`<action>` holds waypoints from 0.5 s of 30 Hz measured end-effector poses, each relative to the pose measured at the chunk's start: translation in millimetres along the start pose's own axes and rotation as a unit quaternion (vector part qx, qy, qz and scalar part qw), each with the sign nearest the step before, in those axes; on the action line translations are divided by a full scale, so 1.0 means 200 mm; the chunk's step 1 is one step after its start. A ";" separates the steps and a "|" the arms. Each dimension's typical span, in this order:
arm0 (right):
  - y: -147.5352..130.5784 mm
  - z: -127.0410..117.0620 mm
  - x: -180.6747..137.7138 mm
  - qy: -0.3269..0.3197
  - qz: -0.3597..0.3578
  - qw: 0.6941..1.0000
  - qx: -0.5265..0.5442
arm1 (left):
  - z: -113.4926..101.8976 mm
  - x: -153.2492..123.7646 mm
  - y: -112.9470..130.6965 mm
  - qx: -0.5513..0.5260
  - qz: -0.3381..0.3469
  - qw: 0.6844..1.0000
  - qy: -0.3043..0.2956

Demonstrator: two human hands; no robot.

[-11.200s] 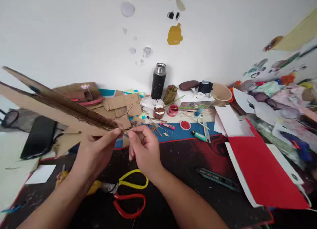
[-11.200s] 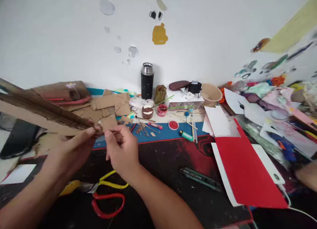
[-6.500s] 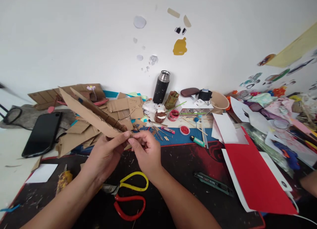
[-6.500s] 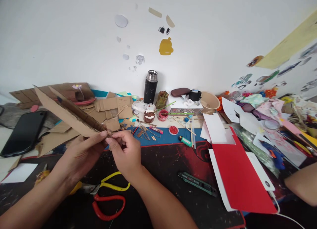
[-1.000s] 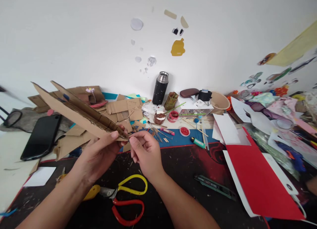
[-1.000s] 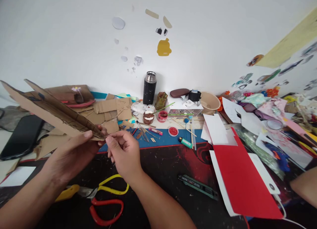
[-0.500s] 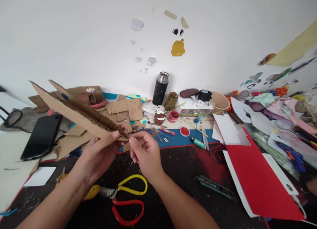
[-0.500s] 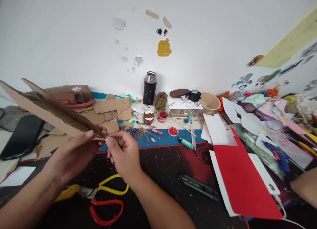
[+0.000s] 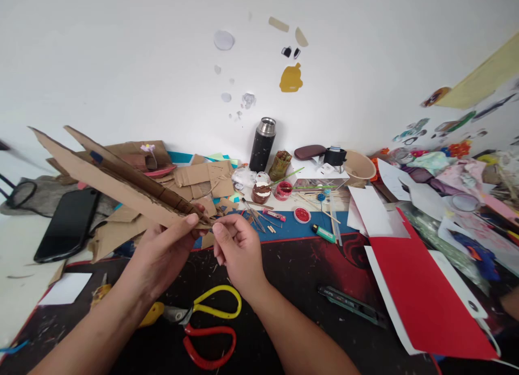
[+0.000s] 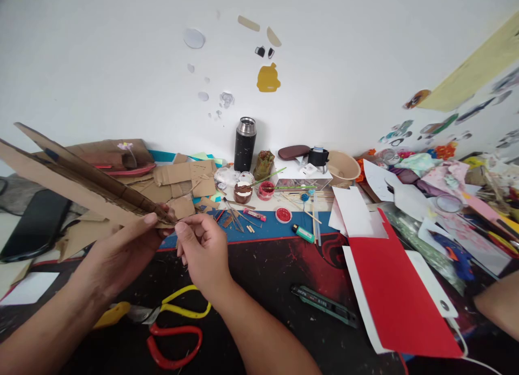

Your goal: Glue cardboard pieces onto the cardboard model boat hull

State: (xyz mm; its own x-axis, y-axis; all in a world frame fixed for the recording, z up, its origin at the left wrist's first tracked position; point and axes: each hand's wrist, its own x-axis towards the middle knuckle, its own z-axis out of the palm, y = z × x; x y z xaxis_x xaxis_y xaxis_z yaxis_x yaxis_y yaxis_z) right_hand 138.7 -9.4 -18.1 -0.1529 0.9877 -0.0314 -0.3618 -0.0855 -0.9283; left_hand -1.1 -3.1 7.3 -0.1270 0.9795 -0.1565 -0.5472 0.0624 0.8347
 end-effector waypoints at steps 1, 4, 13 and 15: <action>0.00 0.00 0.00 0.000 0.004 1.000 0.007 | -0.01 0.01 0.00 -0.001 0.002 1.000 0.001; 0.00 -0.01 0.01 0.009 0.014 1.000 0.025 | -0.04 0.03 0.02 -0.007 0.002 1.000 0.008; 0.03 0.00 0.01 -0.013 0.018 0.999 0.040 | -0.03 0.06 0.13 -0.085 -0.014 0.996 0.009; 0.03 0.01 0.00 -0.018 0.020 0.999 0.021 | -0.02 0.06 0.13 -0.091 -0.019 0.996 0.009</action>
State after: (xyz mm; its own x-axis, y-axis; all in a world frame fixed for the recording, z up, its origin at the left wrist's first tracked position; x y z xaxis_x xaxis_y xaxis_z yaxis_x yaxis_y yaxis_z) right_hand 134.9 -9.3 -22.6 -0.1998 0.9783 -0.0541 -0.3933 -0.1307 -0.9101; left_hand -21.3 8.7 25.3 -0.1173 0.9734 -0.1969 -0.6930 0.0618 0.7182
